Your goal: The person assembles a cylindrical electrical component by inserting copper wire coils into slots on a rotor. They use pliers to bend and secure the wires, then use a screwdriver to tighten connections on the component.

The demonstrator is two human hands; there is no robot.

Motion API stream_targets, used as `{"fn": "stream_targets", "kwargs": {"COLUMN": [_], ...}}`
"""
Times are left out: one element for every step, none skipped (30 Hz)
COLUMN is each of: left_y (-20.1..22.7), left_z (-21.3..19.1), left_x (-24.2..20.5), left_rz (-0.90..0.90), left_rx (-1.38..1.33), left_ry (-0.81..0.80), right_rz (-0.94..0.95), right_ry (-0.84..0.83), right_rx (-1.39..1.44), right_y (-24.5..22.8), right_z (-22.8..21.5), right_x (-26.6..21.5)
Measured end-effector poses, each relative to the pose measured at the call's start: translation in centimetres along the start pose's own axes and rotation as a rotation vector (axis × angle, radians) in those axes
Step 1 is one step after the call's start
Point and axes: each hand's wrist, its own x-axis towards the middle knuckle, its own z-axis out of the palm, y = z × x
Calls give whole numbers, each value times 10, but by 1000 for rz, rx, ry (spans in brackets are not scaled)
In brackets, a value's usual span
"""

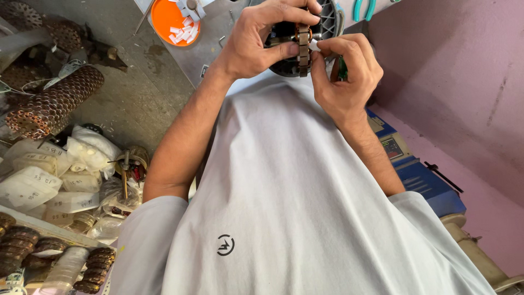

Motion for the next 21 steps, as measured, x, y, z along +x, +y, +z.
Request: {"fn": "stream_targets", "kwargs": {"left_y": [-2,-4,-5,-7,-8,-8,-9,-9,-9,-8,-8,-7,-7,-8,-8,-9,-10,-11,-12,-12,-12], "left_z": [-1,-2,-2,-2,-3,-2,-3,-3,-3,-4,-4,-5,-6,-5,-5,-4,-3,-2,-2,-1,-2], "left_x": [0,0,0,-1,-1,-1,-2,-2,-1,-1,-2,-1,-1,-1,-2,-2,-2,-1,-1,0,0], "left_rz": [0,0,-1,6,12,18,0,-18,-35,-12,11,34,37,39,40,24,8,-7,6,20,33], "left_rx": [-18,-35,-53,-59,-65,-74,-76,-77,-79,-61,-43,-25,-1,23,46,18,-10,-37,-41,-43,-46], "left_ry": [0,1,2,2,1,0,3,5,8,2,-4,-10,-5,-1,4,13,21,28,30,32,34], "right_rz": [-10,-20,-19,-20,-21,-29,-37,-47,-66,-84,-103,-122,-141,-160,-157,-155,-154,-136,-118,-90,-60], "right_ry": [9,18,16,15,15,16,17,19,16,12,8,-1,-10,-20,-46,-70,-94,-123,-152,-198,-242], "right_rx": [-4,-8,-2,3,8,0,-7,-14,-33,-52,-71,-80,-88,-96,-98,-100,-102,-80,-59,-22,13], "right_y": [1,1,1,1,1,2,2,3,4,4,4,4,5,5,5,6,6,7,8,10,12], "right_z": [1,2,2,2,2,3,4,4,4,5,5,5,5,4,3,1,-1,-4,-7,-9,-11], "right_x": [0,-1,-1,-1,-1,-1,-1,0,1,1,2,3,5,7,8,11,13,15,18,22,26]}}
